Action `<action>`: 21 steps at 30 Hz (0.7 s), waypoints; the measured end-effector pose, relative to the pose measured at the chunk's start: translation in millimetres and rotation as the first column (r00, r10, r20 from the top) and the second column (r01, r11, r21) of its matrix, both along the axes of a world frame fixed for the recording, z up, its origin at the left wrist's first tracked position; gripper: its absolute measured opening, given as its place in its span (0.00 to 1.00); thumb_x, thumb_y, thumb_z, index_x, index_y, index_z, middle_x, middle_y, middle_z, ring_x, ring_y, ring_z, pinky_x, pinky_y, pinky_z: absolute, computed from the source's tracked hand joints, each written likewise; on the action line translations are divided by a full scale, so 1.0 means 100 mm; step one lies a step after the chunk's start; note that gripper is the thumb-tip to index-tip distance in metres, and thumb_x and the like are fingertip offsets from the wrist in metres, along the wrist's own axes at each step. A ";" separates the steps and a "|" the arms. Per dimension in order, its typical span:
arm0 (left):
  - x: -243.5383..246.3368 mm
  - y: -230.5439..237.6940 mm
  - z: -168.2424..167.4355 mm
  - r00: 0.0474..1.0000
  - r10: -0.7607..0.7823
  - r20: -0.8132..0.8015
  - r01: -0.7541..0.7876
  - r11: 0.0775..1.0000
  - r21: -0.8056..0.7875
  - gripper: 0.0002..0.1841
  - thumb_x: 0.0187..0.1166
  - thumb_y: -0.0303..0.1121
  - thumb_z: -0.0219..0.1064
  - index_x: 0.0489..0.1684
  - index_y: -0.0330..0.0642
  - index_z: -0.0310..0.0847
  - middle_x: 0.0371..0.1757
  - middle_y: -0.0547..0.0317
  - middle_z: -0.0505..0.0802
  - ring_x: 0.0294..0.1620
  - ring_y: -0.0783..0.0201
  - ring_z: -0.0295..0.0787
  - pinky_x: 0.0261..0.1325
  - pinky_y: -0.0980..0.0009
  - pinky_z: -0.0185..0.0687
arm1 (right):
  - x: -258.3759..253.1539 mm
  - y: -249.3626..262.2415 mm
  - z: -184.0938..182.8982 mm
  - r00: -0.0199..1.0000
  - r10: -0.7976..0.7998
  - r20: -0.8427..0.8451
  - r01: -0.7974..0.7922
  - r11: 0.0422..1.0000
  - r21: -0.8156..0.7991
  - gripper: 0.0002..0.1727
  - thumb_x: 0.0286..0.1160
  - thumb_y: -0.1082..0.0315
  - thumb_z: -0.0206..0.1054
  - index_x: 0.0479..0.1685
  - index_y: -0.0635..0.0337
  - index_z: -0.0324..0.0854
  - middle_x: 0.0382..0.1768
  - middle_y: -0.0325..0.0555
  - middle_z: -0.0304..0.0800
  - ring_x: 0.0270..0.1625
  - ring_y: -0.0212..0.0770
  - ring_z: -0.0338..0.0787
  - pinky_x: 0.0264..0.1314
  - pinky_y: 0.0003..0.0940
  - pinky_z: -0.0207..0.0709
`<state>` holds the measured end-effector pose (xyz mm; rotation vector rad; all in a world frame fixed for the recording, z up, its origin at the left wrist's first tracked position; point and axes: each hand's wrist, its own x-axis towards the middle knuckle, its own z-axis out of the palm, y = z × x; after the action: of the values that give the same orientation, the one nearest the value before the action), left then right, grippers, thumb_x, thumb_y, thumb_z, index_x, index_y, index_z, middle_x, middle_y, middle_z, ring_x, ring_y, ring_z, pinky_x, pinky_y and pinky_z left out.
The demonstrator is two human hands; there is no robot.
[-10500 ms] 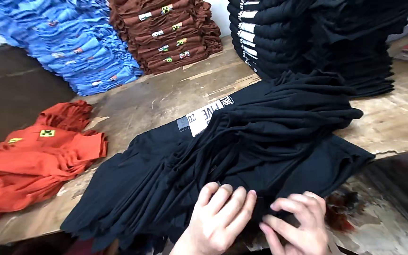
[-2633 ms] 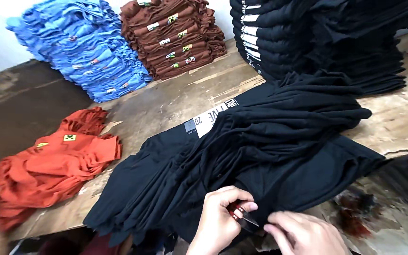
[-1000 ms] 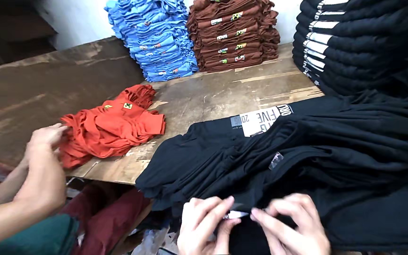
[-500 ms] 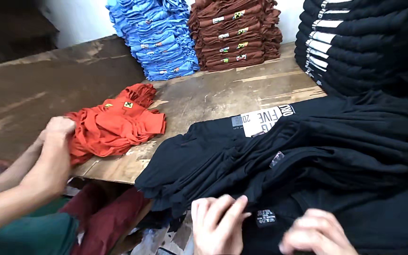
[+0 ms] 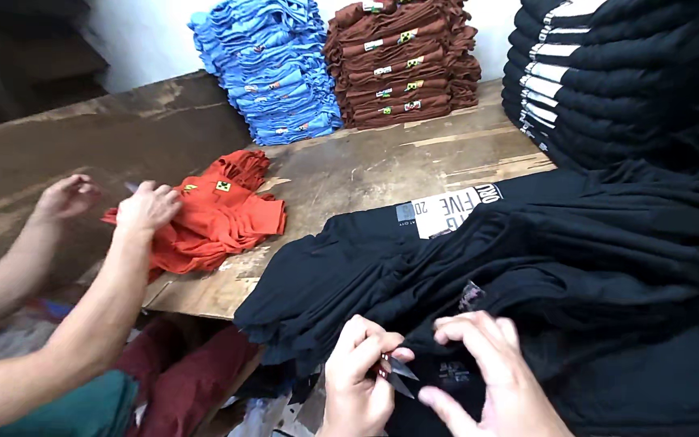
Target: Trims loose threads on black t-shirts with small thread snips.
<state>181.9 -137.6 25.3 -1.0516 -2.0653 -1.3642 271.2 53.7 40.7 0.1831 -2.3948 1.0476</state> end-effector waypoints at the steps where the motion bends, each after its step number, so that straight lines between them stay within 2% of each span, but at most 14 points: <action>1: 0.01 0.00 0.00 1.000 -0.006 -0.006 0.006 1.000 -0.007 0.06 0.81 0.42 0.69 0.38 0.54 0.89 0.35 0.72 0.85 0.44 0.77 0.81 0.50 0.81 0.77 | 0.02 -0.07 -0.02 1.000 0.021 -0.009 -0.022 0.995 -0.095 0.28 0.62 0.45 0.81 0.56 0.50 0.80 0.53 0.39 0.90 0.59 0.40 0.86 0.65 0.57 0.70; 4: 0.07 -0.06 0.03 1.000 0.013 0.022 -0.014 1.000 0.008 0.08 0.76 0.45 0.75 0.43 0.55 0.92 0.37 0.73 0.88 0.43 0.78 0.84 0.47 0.81 0.81 | 0.05 -0.25 -0.19 0.985 -0.081 -0.154 0.047 0.975 -0.216 0.21 0.65 0.59 0.81 0.54 0.47 0.77 0.48 0.33 0.89 0.57 0.30 0.85 0.74 0.48 0.65; 6: 0.14 -0.13 0.08 0.996 0.055 0.069 -0.056 0.998 0.005 0.16 0.70 0.46 0.80 0.53 0.56 0.89 0.42 0.73 0.88 0.43 0.78 0.84 0.45 0.82 0.83 | 0.05 -0.29 -0.26 0.967 -0.125 -0.223 0.066 0.965 -0.255 0.23 0.67 0.64 0.80 0.61 0.48 0.78 0.47 0.31 0.90 0.55 0.28 0.85 0.76 0.45 0.64; 7: 0.17 -0.16 0.09 0.994 0.071 0.077 -0.071 0.997 0.008 0.20 0.68 0.46 0.82 0.58 0.57 0.88 0.47 0.72 0.88 0.46 0.77 0.85 0.47 0.81 0.84 | 0.04 -0.30 -0.27 0.966 -0.126 -0.227 0.063 0.962 -0.266 0.25 0.67 0.67 0.78 0.65 0.49 0.77 0.48 0.31 0.90 0.55 0.29 0.86 0.76 0.46 0.66; 9: 0.16 -0.23 0.06 0.995 0.095 0.018 -0.095 0.995 -0.006 0.23 0.69 0.48 0.81 0.64 0.59 0.87 0.53 0.72 0.87 0.54 0.74 0.84 0.56 0.77 0.83 | 0.01 -0.28 -0.23 0.977 -0.084 -0.198 0.022 0.955 -0.296 0.30 0.65 0.75 0.73 0.71 0.53 0.74 0.49 0.31 0.92 0.56 0.31 0.87 0.72 0.50 0.69; 11: 0.11 -0.29 0.01 0.987 0.120 -0.107 -0.122 0.992 -0.013 0.17 0.72 0.47 0.79 0.59 0.63 0.90 0.52 0.74 0.90 0.56 0.71 0.83 0.61 0.71 0.78 | -0.03 -0.22 -0.15 0.987 -0.024 -0.160 -0.024 0.957 -0.288 0.32 0.63 0.78 0.68 0.73 0.52 0.73 0.51 0.30 0.93 0.58 0.31 0.88 0.70 0.52 0.71; 12: 0.09 -0.32 0.00 0.975 0.140 -0.170 -0.145 0.989 -0.017 0.15 0.73 0.47 0.79 0.56 0.65 0.91 0.51 0.76 0.91 0.56 0.71 0.83 0.62 0.70 0.76 | -0.06 -0.20 -0.12 0.987 -0.001 -0.158 -0.042 0.963 -0.268 0.31 0.63 0.77 0.68 0.71 0.50 0.76 0.51 0.29 0.92 0.58 0.30 0.87 0.69 0.51 0.71; 14: 0.09 -0.37 -0.01 0.947 0.176 -0.270 -0.191 0.981 -0.032 0.12 0.74 0.46 0.78 0.54 0.66 0.91 0.52 0.79 0.91 0.58 0.72 0.82 0.64 0.71 0.75 | -0.14 -0.17 -0.09 0.980 -0.002 -0.197 -0.043 0.974 -0.224 0.25 0.64 0.72 0.72 0.64 0.43 0.83 0.48 0.26 0.91 0.54 0.29 0.85 0.65 0.47 0.69; 16: 0.09 -0.39 -0.01 0.921 0.192 -0.339 -0.216 0.976 -0.034 0.12 0.74 0.44 0.78 0.54 0.66 0.91 0.52 0.79 0.90 0.59 0.71 0.81 0.66 0.69 0.73 | -0.20 -0.19 -0.11 0.973 -0.024 -0.229 -0.028 0.975 -0.221 0.21 0.64 0.67 0.76 0.59 0.41 0.86 0.45 0.24 0.91 0.51 0.27 0.85 0.63 0.45 0.70; 19: 0.09 -0.37 -0.01 0.865 0.220 -0.451 -0.268 0.962 -0.045 0.12 0.75 0.40 0.77 0.54 0.68 0.89 0.53 0.79 0.88 0.59 0.71 0.79 0.70 0.65 0.66 | -0.20 -0.18 -0.11 0.984 0.014 -0.178 -0.065 0.957 -0.284 0.28 0.59 0.72 0.76 0.65 0.46 0.80 0.46 0.25 0.91 0.53 0.29 0.87 0.66 0.49 0.73; 21: 0.08 -0.33 0.00 0.828 0.218 -0.516 -0.286 0.957 -0.055 0.13 0.76 0.37 0.75 0.54 0.67 0.88 0.53 0.78 0.88 0.58 0.71 0.78 0.71 0.64 0.62 | -0.19 -0.15 -0.10 0.989 0.057 -0.136 -0.098 0.944 -0.315 0.33 0.55 0.75 0.71 0.69 0.49 0.76 0.48 0.26 0.91 0.56 0.29 0.88 0.67 0.49 0.75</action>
<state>189.5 -170.6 25.0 -1.0093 -1.8246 -0.7260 252.6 38.4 30.9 0.2213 -2.0845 1.4030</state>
